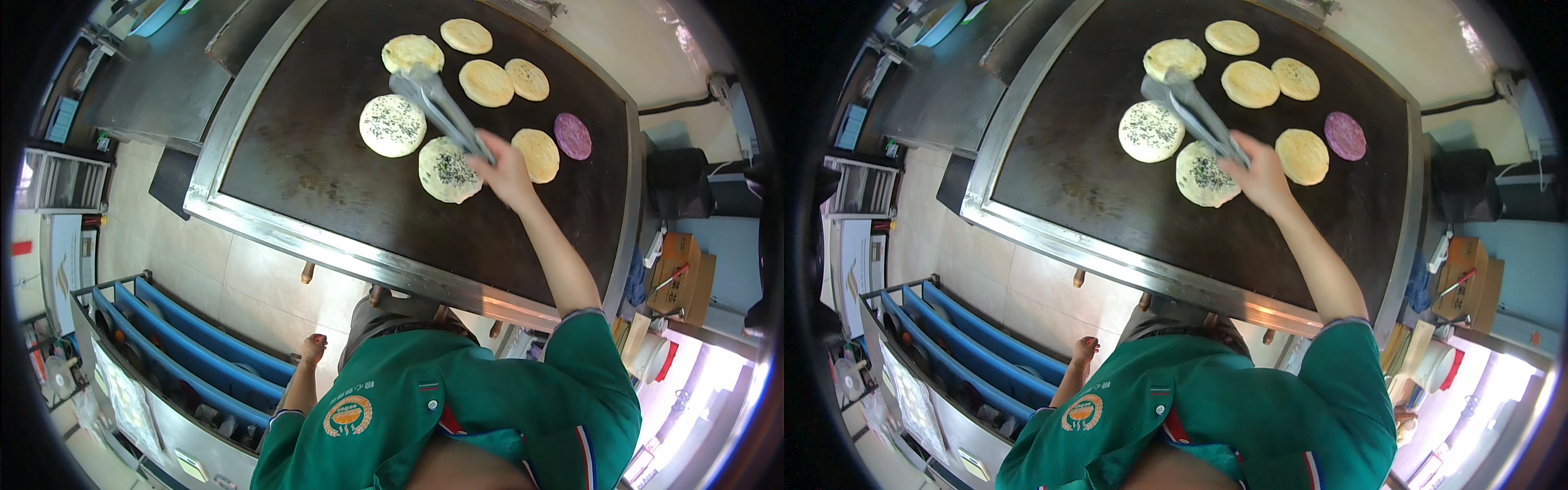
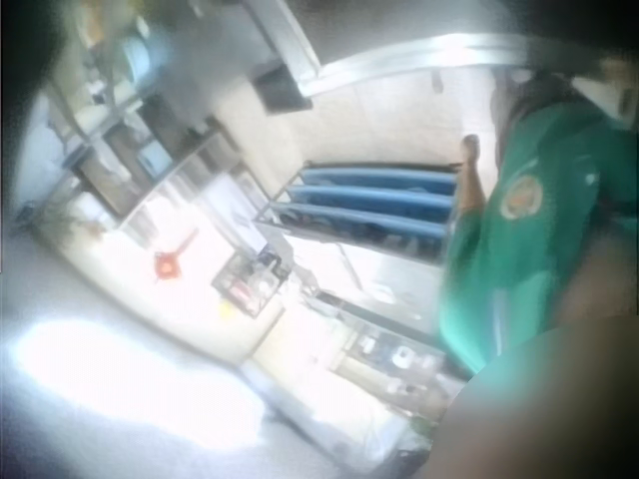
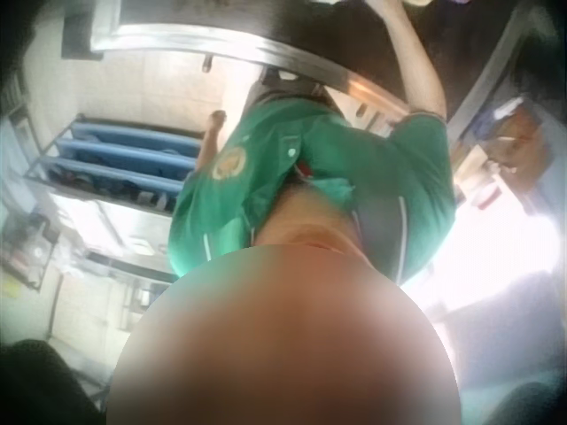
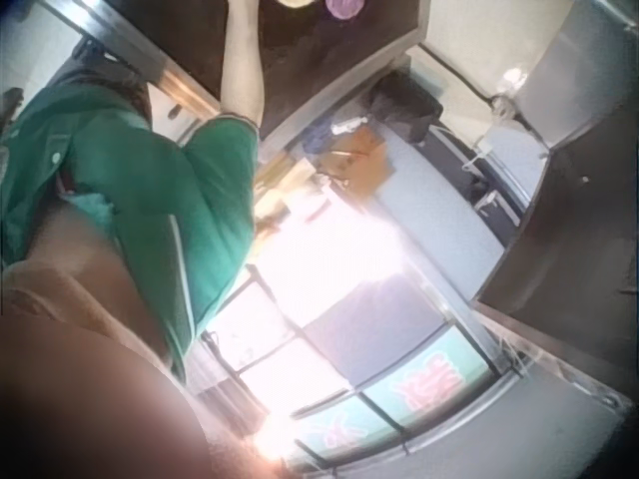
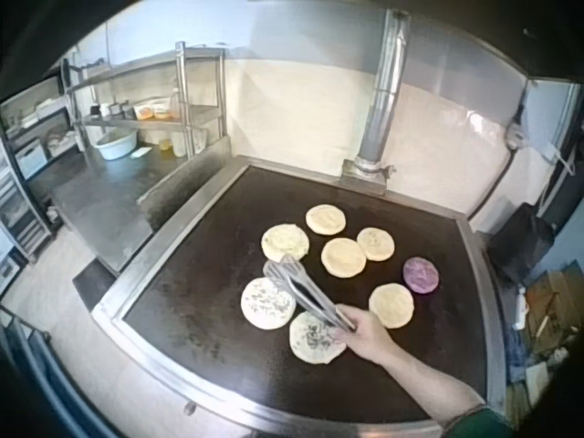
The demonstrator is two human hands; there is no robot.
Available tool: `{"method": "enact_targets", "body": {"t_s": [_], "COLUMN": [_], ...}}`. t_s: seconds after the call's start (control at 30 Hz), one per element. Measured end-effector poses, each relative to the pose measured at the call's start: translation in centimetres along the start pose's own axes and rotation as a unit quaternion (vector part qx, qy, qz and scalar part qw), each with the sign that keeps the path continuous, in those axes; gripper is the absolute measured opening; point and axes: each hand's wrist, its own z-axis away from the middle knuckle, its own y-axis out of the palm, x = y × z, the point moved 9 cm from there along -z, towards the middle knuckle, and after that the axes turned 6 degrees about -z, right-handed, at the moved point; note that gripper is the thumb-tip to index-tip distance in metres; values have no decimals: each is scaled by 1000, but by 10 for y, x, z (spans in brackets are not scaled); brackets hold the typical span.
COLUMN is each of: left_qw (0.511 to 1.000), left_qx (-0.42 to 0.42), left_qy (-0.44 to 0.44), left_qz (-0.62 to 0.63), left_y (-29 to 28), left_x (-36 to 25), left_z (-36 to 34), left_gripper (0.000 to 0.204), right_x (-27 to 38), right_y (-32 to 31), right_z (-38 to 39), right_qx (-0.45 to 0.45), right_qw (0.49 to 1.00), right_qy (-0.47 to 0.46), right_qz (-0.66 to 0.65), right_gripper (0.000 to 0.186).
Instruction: The person arranges baked buns on a wire rack using tongs, then moves to a griddle to flip and cook more buns. They also flatten dough balls by hand on a stainless steel counter and place them on a tray.
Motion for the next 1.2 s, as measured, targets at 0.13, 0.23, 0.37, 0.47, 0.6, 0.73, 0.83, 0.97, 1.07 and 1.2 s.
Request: {"method": "enact_targets", "body": {"t_s": [0.13,0.23,0.37,0.47,0.6,0.73,0.83,0.97,1.07,1.2], "left_qw": [999,996,988,989,989,990,992,994,994,996], "left_qx": [20,28,57,49,26,51,64,76,67,30], "left_qy": [18,32,54,93,139,109,77,69,74,72], "left_qz": [-36,-80,-132,-108,-53,-75,-79,-42,-47,-44], "left_y": [0,-4,-7,-13,-22,-17,-11,-6,-6,-12], "left_x": [-3,-14,-43,-76,-102,-83,-58,-42,-47,-59], "left_z": [-11,-19,-34,-42,-38,-31,-26,-20,-16,-14], "left_gripper": [26,26,29,29,28,28,28,27,26,26], "right_x": [-10,-36,-53,-63,-30,3,-7,-46,-50,-41], "right_y": [3,-6,6,11,-45,-39,-4,44,66,67], "right_z": [162,231,181,133,114,140,166,174,100,40], "right_qx": [204,113,55,38,-138,-118,59,134,129,68], "right_qw": [877,815,852,873,984,977,992,826,851,924], "right_qy": [301,477,370,300,112,43,107,400,347,257], "right_qz": [-316,-311,-367,-382,35,174,35,-373,-372,-276], "right_gripper": [44,33,23,26,42,55,50,29,22,19]}}
